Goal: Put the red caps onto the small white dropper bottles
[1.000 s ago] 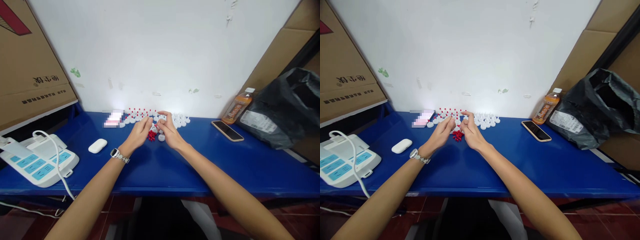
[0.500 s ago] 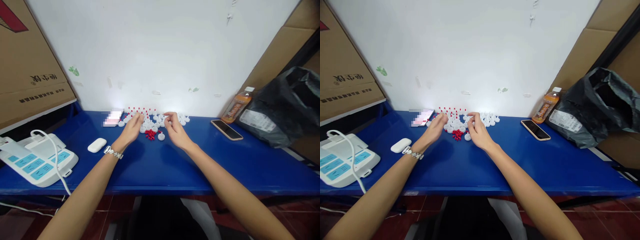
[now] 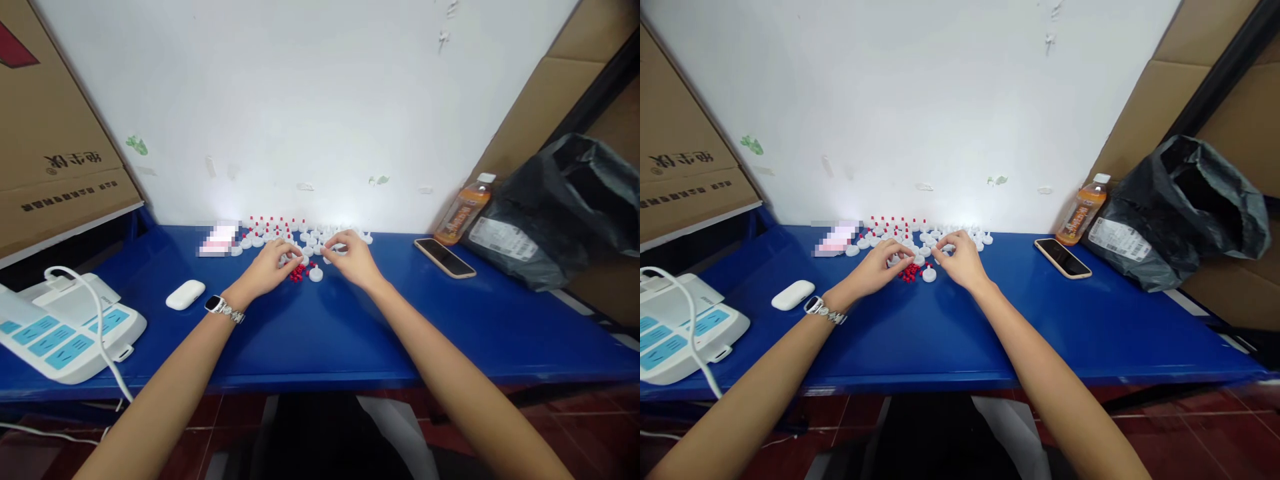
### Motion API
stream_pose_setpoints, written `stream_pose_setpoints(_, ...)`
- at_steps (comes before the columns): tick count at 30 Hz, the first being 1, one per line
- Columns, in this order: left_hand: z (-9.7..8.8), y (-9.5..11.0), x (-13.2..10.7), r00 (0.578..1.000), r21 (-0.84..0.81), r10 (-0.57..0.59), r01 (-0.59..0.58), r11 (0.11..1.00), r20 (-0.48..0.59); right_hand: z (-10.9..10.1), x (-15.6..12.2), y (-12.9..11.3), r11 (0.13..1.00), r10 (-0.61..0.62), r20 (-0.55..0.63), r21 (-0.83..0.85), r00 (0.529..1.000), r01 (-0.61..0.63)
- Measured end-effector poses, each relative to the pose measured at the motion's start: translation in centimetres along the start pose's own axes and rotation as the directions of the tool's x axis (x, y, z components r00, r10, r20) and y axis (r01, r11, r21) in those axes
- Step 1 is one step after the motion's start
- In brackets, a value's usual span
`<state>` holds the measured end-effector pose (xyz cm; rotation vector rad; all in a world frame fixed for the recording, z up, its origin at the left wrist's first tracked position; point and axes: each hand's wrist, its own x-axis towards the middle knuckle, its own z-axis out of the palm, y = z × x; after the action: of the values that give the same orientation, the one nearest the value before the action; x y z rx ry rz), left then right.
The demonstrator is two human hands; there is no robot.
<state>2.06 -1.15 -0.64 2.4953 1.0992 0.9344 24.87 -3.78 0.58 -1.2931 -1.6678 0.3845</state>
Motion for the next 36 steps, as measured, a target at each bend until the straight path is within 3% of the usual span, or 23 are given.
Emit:
stream_pose_setpoints(2, -0.1, -0.2, -0.1, 1.000, -0.003, -0.015, 0.015, 1.000, -0.004, -0.1, 0.2, 0.4, 0.996, 0.038, -0.004, -0.084, 0.999, -0.039)
stream_pose_setpoints(6, 0.1, 0.0, -0.1, 1.000, -0.009, -0.029, 0.029, 1.000, 0.005, -0.1, 0.4, 1.2, 0.989, 0.139, 0.141, -0.077, 0.980, -0.129)
stream_pose_setpoints(11, 0.5, 0.9, -0.2, 0.999, -0.058, -0.004, 0.006, 0.998, 0.041, 0.2, 0.2, 1.3, 0.994, 0.109, 0.148, -0.041, 0.983, -0.104)
stream_pose_setpoints(14, 0.5, 1.1, -0.3, 0.998, -0.078, -0.004, 0.009, 0.997, 0.070, 0.2, 0.0, 1.4, 0.991, 0.083, 0.144, -0.120, 0.986, -0.066)
stream_pose_setpoints(19, 0.6, 1.0, -0.2, 0.997, -0.075, 0.000, 0.006, 0.997, 0.081, 0.0, -0.2, 1.5, 0.964, 0.167, 0.257, -0.244, 0.952, -0.104)
stream_pose_setpoints(21, 0.5, 0.9, -0.2, 0.997, -0.074, 0.006, -0.001, 0.997, 0.074, 0.0, -0.3, 1.2, 0.959, 0.182, 0.251, -0.261, 0.951, -0.115)
stream_pose_setpoints(25, 0.4, 0.8, -0.2, 0.999, -0.048, -0.001, 0.003, 0.999, 0.042, 0.1, -0.7, 0.2, 0.978, 0.020, 0.192, -0.207, 0.981, 0.021)
stream_pose_setpoints(29, 0.3, 0.5, -0.3, 1.000, -0.010, -0.005, 0.005, 1.000, 0.014, 0.5, -1.0, 0.3, 0.974, -0.186, 0.357, -0.056, 0.915, 0.219)
stream_pose_setpoints(32, 0.3, 0.3, -0.3, 1.000, -0.005, -0.011, 0.011, 1.000, 0.014, 0.4, -0.6, 1.1, 0.969, -0.173, 0.390, -0.096, 0.904, 0.227)
stream_pose_setpoints(36, 0.3, 0.4, -0.2, 1.000, -0.008, -0.022, 0.023, 1.000, 0.015, -0.2, 0.6, 2.5, 0.969, -0.052, 0.315, -0.214, 0.948, 0.124)
